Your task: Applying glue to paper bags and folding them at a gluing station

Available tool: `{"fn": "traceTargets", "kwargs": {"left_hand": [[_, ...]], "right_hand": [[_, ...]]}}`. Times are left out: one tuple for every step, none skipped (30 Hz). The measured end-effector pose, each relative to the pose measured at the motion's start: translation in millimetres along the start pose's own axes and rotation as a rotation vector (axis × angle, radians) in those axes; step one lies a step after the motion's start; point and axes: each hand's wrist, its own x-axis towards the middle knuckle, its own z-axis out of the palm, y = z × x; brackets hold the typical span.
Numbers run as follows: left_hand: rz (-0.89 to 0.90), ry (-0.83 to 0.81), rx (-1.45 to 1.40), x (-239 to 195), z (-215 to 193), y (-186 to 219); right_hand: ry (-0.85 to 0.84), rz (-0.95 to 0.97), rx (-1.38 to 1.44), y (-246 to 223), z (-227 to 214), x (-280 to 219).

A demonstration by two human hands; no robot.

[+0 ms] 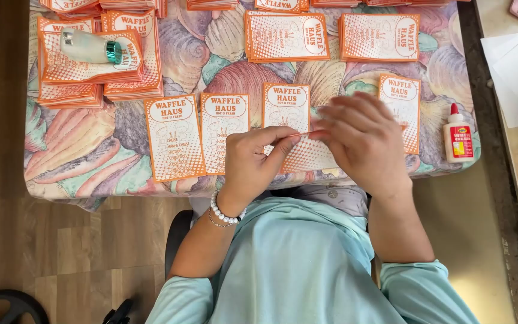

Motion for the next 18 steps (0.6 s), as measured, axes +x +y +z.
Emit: {"fn": "traceTargets", "kwargs": {"left_hand": [[-0.001, 0.008, 0.0, 0, 0, 0], [-0.036, -0.004, -0.005, 0, -1, -1], [-0.078, -0.01, -0.005, -2, -4, -3], [-0.086, 0.005, 0.0, 1, -8, -3], [-0.107, 0.01, -0.005, 1, -11, -3], [-0.127, 0.016, -0.009, 2, -14, -3], [-0.129, 0.018, -0.015, 4, -21, -2], [-0.142, 0.023, -0.039, 7, -28, -1], [-0.154, 0.03, -0.063, 10, -35, 0], [-0.155, 0.034, -0.068, 11, -40, 1], [-0.152, 0.04, -0.071, 12, -46, 1], [-0.15, 0.046, -0.074, 14, -51, 2], [-0.153, 0.048, -0.071, 15, -52, 2], [-0.154, 0.048, -0.083, 16, -52, 2], [-0.16, 0.041, -0.095, 16, -52, 3], [-0.168, 0.036, -0.093, 11, -51, 3], [-0.173, 0.035, -0.106, 13, -49, 2], [-0.178, 0.035, -0.118, 14, -47, 1]], "right_hand": [[-0.003, -0.008, 0.001, 5, -3, -3], [-0.049, 0.004, 0.027, 10, -6, -6], [-0.098, 0.01, 0.061, 15, -6, -7], [-0.105, -0.003, 0.07, 30, -11, -20], [-0.116, 0.048, 0.063, 43, -17, -35], [-0.128, 0.098, 0.056, 58, -23, -51], [-0.134, 0.097, 0.053, 74, -33, -70], [-0.121, 0.235, -0.065, 90, -44, -89], [-0.103, 0.37, -0.183, 107, -55, -108], [-0.107, 0.367, -0.187, 107, -62, -117], [-0.014, 0.532, -0.169, 107, -68, -127], [0.08, 0.697, -0.146, 108, -75, -137], [0.077, 0.696, -0.142, 106, -70, -133], [0.224, 0.66, 0.065, 104, -64, -130], [0.369, 0.628, 0.274, 99, -60, -131], [0.365, 0.637, 0.278, 84, -51, -116], [0.378, 0.605, 0.461, 73, -43, -98], [0.388, 0.567, 0.643, 61, -36, -80]]}}
